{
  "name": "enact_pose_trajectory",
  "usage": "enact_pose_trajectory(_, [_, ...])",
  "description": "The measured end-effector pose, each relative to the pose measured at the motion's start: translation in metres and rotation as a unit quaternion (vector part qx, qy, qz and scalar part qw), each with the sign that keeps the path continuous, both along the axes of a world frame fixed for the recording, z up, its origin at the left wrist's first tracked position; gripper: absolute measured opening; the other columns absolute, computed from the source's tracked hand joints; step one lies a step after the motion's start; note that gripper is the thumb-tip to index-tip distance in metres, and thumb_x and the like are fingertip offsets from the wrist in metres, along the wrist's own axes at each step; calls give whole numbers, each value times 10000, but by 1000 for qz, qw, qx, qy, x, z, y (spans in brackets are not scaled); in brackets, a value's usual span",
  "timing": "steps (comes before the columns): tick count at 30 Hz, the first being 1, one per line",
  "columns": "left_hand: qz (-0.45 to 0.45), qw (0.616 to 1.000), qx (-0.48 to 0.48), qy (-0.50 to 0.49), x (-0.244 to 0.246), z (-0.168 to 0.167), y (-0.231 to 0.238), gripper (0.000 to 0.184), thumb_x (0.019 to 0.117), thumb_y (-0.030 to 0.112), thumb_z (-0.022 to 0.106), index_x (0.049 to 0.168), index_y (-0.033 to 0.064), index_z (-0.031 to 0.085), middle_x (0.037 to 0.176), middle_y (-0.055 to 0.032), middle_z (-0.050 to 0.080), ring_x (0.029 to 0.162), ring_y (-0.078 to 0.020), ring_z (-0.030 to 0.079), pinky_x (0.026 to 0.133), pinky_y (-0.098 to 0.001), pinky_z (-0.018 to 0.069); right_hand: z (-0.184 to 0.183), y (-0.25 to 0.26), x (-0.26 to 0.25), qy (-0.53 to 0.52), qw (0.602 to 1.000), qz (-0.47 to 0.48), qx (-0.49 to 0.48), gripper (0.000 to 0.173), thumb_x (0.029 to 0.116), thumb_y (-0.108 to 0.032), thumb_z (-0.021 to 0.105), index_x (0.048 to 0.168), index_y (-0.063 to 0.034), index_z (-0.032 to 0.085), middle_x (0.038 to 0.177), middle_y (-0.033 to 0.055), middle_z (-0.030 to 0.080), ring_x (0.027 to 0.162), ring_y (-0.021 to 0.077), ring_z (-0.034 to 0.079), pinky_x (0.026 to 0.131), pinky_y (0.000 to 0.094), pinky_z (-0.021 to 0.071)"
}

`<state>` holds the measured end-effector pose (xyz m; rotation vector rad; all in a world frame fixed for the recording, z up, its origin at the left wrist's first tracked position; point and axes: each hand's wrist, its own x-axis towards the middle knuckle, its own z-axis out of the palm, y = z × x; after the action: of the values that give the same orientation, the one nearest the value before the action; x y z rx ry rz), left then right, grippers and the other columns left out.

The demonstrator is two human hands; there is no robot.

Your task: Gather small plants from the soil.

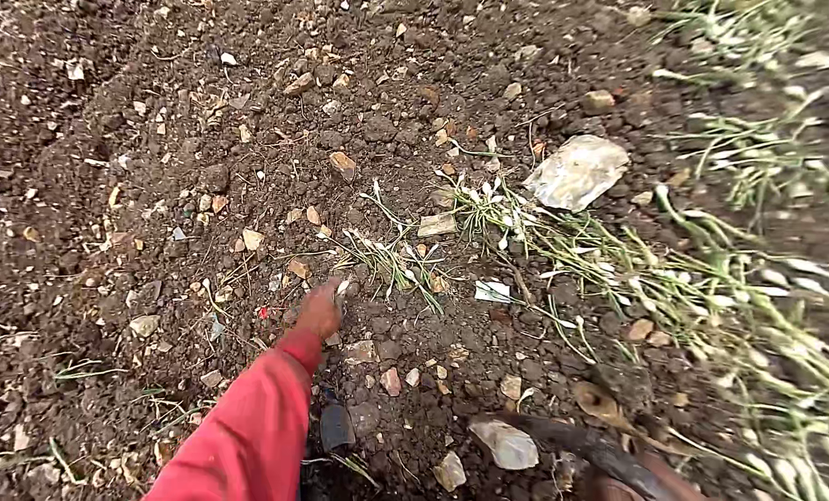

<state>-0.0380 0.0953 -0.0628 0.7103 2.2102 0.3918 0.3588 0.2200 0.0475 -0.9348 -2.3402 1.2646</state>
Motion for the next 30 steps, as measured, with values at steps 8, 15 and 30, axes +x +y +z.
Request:
enact_pose_trajectory(8, [-165, 983, -25, 82, -20, -64, 131, 616, 961, 101, 605, 1551, 215, 469, 1378, -233, 607, 1158, -443, 657, 885, -650, 553, -124, -58, -90, 9, 988, -154, 27, 491, 1009, -533, 562, 897, -62, 645, 621, -33, 591, 539, -10, 583, 513, 228, 526])
enact_pose_trajectory(15, [-246, 966, -24, 79, -54, -94, 116, 499, 1010, 150, 540, 1506, 195, 499, 1157, -240, 702, 1067, -460, 686, 845, -656, 540, -109, -68, -104, -69, 990, -107, 66, 520, 1006, -511, 554, 830, -25, 611, 577, 47, 581, 512, 24, 576, 503, 218, 496])
enact_pose_trajectory(30, [285, 929, 28, 233, -198, -50, -114, 629, 1007, 262, 632, 1509, -19, 379, 1231, -364, 622, 1137, -560, 615, 966, -729, 460, -139, -41, -88, -31, 986, -166, -5, 429, 1023, -525, 542, 907, -117, 610, 600, -90, 519, 501, 3, 514, 480, 259, 481])
